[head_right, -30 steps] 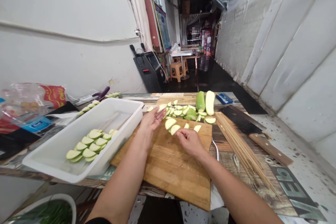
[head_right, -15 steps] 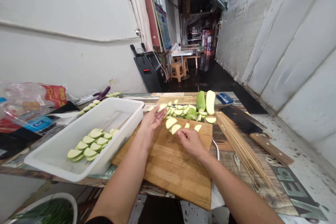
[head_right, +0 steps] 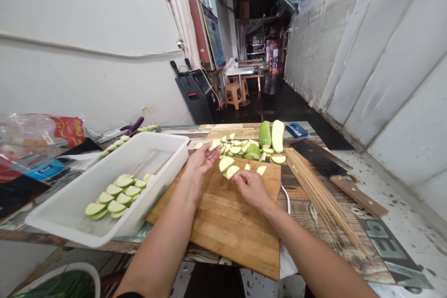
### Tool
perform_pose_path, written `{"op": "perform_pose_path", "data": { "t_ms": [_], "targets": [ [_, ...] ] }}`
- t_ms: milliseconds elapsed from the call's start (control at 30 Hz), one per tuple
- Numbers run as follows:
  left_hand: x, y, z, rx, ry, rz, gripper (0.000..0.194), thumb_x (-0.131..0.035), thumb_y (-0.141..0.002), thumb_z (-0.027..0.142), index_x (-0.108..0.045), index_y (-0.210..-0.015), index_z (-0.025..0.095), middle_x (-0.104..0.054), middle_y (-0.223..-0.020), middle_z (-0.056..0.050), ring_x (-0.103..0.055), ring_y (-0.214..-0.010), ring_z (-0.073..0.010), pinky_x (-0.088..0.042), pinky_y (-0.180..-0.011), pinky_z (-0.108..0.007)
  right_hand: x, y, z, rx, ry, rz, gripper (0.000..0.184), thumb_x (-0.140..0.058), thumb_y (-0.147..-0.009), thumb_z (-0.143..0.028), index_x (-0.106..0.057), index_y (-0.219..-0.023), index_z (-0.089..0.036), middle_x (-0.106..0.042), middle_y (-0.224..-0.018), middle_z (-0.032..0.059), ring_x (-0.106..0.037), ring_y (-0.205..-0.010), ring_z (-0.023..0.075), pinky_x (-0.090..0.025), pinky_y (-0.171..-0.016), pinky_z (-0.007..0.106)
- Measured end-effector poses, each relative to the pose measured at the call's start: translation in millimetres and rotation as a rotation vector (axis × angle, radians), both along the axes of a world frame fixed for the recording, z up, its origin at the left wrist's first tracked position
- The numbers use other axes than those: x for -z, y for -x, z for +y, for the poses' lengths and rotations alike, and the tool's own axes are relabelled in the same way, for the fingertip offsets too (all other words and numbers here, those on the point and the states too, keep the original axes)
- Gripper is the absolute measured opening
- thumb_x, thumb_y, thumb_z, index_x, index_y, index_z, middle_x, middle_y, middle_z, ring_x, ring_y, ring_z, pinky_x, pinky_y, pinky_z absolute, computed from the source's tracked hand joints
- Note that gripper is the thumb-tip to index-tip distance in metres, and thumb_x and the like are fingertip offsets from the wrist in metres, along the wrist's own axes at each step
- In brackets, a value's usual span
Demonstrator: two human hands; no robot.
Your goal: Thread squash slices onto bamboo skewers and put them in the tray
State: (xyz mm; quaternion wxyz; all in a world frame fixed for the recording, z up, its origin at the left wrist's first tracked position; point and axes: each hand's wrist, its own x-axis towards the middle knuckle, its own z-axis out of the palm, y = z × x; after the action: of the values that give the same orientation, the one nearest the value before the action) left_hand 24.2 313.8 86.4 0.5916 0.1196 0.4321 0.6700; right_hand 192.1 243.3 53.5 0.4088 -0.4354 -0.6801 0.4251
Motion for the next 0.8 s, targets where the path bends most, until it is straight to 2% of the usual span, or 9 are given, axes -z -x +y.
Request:
{"op": "perform_pose_path", "data": {
  "t_ms": [133,367,567,800],
  "targets": [
    [0.2,0.1,0.0,-0.001,0.004,-0.002,0.005,-0.055,-0.074,0.007,-0.053,-0.079,0.008,-0.064,-0.071,-0.013,-0.065,-0.066,-0.0198,-0.054,-0.057,-0.024,0.8,-0.4,-0.5,-0.032,0.014,0.008,0.025,-0.042,-0.078,-0.031,-0.059,-0.072,-0.013,-0.039,-0.047,-0.0043,-0.032,-0.043,0.0081,-0.023,-0.041,0.019],
    [3.8,1.4,2.3,-0.021,0.026,0.029,0.008,-0.058,-0.073,0.008,-0.054,-0.08,0.007,-0.064,-0.073,-0.014,-0.065,-0.067,-0.0199,-0.054,-0.056,-0.024,1.6,1.2,-1.1,-0.092,0.129,0.089,0.029,-0.039,-0.08,-0.036,-0.057,-0.075,-0.013,-0.034,-0.044,-0.0063,-0.027,-0.039,0.0065,-0.02,-0.039,0.018],
    [3.3,-2.5,1.4,-0.024,0.007,0.035,0.005,-0.057,-0.073,0.006,-0.054,-0.078,0.006,-0.064,-0.073,-0.015,-0.066,-0.067,-0.021,-0.055,-0.058,-0.027,1.2,2.3,-0.7,0.008,-0.057,0.01,0.026,-0.043,-0.078,-0.031,-0.058,-0.068,-0.012,-0.042,-0.051,-0.0028,-0.035,-0.047,0.0085,-0.027,-0.045,0.02],
    [3.6,-5.2,-0.8,0.001,0.011,0.008,0.007,-0.057,-0.073,0.005,-0.054,-0.08,0.007,-0.065,-0.071,-0.014,-0.066,-0.067,-0.021,-0.055,-0.06,-0.027,2.8,0.8,0.2,0.045,-0.149,-0.069,0.027,-0.041,-0.08,-0.029,-0.059,-0.067,-0.013,-0.048,-0.056,-0.0003,-0.04,-0.054,0.0108,-0.031,-0.051,0.021]
  ]
}}
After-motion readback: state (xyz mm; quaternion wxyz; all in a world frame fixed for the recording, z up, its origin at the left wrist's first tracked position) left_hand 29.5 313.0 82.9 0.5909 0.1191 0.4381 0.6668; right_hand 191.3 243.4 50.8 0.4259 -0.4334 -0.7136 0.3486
